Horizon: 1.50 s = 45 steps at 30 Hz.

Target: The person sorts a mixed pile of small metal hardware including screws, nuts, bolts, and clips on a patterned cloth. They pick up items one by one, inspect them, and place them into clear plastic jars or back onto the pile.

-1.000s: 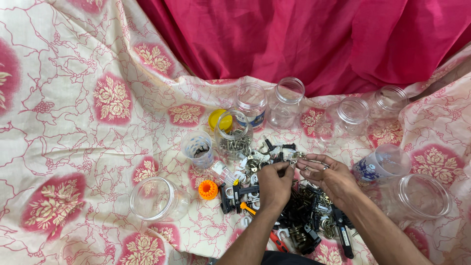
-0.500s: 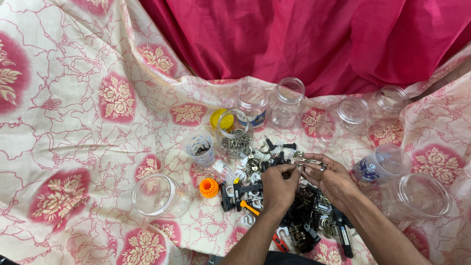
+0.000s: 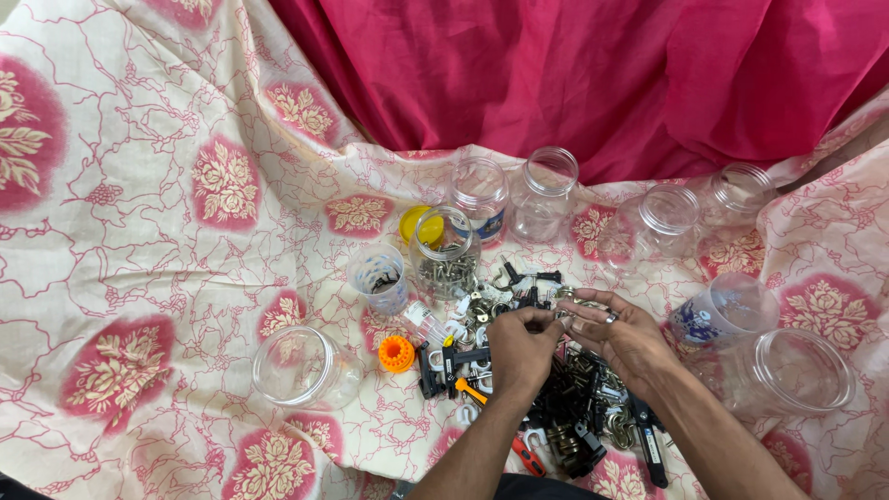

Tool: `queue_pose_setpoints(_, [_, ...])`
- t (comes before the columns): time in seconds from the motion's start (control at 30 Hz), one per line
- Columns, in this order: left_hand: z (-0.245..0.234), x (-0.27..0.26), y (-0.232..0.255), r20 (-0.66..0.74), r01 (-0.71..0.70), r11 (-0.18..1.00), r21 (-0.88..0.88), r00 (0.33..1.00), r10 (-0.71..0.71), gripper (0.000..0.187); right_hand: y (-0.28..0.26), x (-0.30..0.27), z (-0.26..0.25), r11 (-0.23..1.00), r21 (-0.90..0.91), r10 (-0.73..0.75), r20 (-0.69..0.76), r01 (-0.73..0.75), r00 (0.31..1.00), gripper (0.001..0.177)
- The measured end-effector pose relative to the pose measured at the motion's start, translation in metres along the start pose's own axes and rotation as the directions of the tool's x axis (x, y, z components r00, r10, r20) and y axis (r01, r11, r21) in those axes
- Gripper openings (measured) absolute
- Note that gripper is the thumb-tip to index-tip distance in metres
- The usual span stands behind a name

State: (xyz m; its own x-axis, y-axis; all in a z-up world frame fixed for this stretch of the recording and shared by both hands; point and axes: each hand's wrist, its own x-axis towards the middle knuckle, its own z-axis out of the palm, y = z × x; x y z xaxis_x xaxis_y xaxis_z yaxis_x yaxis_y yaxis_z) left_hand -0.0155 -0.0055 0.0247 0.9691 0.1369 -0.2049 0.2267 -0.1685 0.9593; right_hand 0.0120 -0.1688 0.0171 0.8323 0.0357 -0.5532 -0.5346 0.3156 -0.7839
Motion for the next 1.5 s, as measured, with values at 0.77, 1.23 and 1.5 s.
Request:
queue_pose_setpoints(0.77, [0.017,0.013,-0.022,0.086,0.191,0.963,-0.191,0.98,-0.178,0.022,-0.005,-0.004,0.002,0.973,-0.203,-0.116,-0.021,0.11,0.993,0.039])
queue_pose_setpoints(1.23, [0.015,0.006,-0.015,0.129,0.204,0.971,-0.124,0.974,-0.188,0.022,0.001,0.001,-0.001,0.877,-0.453,-0.222,-0.081,0.162,0.972,0.032])
queue_pose_setpoints(1.5, [0.011,0.005,-0.011,0.091,0.153,0.986,-0.072,0.985,-0.146,0.023,0.005,0.0,-0.005,0.909,-0.407,-0.136,-0.088,0.089,0.987,0.028])
